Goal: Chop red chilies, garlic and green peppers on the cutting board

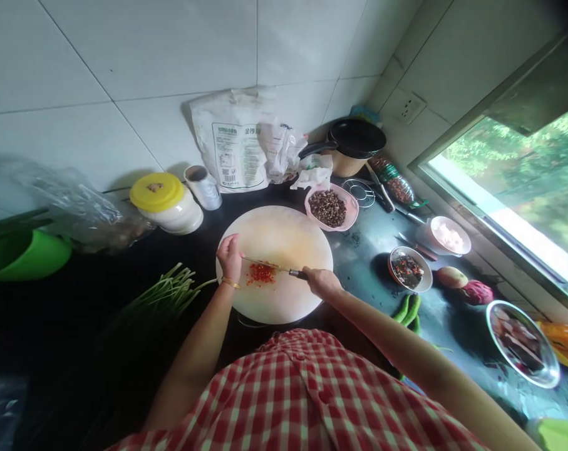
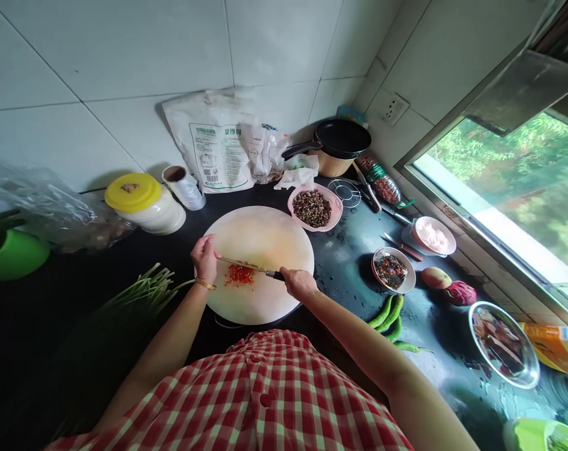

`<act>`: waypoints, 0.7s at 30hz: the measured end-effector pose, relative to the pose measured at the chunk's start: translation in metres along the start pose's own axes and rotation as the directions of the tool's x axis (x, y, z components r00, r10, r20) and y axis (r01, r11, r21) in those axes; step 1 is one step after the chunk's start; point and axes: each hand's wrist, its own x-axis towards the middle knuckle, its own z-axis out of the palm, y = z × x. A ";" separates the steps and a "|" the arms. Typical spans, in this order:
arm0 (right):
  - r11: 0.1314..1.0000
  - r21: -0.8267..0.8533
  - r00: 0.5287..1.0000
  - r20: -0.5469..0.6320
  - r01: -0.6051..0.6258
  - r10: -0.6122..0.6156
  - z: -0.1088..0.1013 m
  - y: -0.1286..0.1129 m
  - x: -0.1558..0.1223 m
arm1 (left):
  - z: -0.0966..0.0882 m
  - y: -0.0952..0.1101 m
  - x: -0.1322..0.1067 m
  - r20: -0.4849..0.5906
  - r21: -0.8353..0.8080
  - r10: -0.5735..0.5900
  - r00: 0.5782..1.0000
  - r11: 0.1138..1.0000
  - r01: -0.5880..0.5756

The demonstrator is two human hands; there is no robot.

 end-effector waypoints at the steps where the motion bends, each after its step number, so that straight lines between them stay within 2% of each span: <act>1: 1.000 0.004 1.000 -0.004 0.014 -0.014 0.001 -0.001 -0.001 | -0.001 0.000 0.000 -0.013 0.002 -0.010 1.000 1.000 0.010; 4: 0.999 0.005 0.998 -0.047 0.042 -0.042 0.005 -0.007 -0.004 | -0.004 0.002 0.001 -0.060 -0.021 -0.052 0.997 0.998 0.051; 6: 1.000 0.000 0.998 -0.063 0.008 -0.008 0.008 -0.010 -0.006 | -0.005 0.003 0.000 -0.036 -0.028 -0.043 0.998 0.999 0.042; 9: 1.000 -0.003 0.999 -0.042 -0.016 0.016 0.008 -0.014 -0.011 | -0.009 0.004 -0.001 -0.007 -0.012 -0.017 1.000 1.000 0.017; 14: 1.000 0.009 0.998 -0.058 0.022 -0.021 0.007 -0.026 -0.022 | -0.018 0.001 -0.003 -0.006 -0.062 -0.068 0.998 0.996 0.068; 17: 0.999 0.032 0.999 -0.023 -0.021 0.022 0.009 -0.030 -0.025 | -0.020 0.002 -0.005 0.024 -0.031 -0.017 1.000 0.999 0.018; 19: 0.999 0.037 1.000 -0.006 -0.018 0.018 0.010 -0.031 -0.026 | -0.022 0.004 -0.006 0.012 -0.017 0.000 1.000 1.000 0.000; 21: 0.999 0.031 1.000 -0.012 0.009 -0.009 0.009 -0.034 -0.029 | -0.024 0.005 -0.005 -0.006 -0.033 -0.036 0.999 0.999 0.036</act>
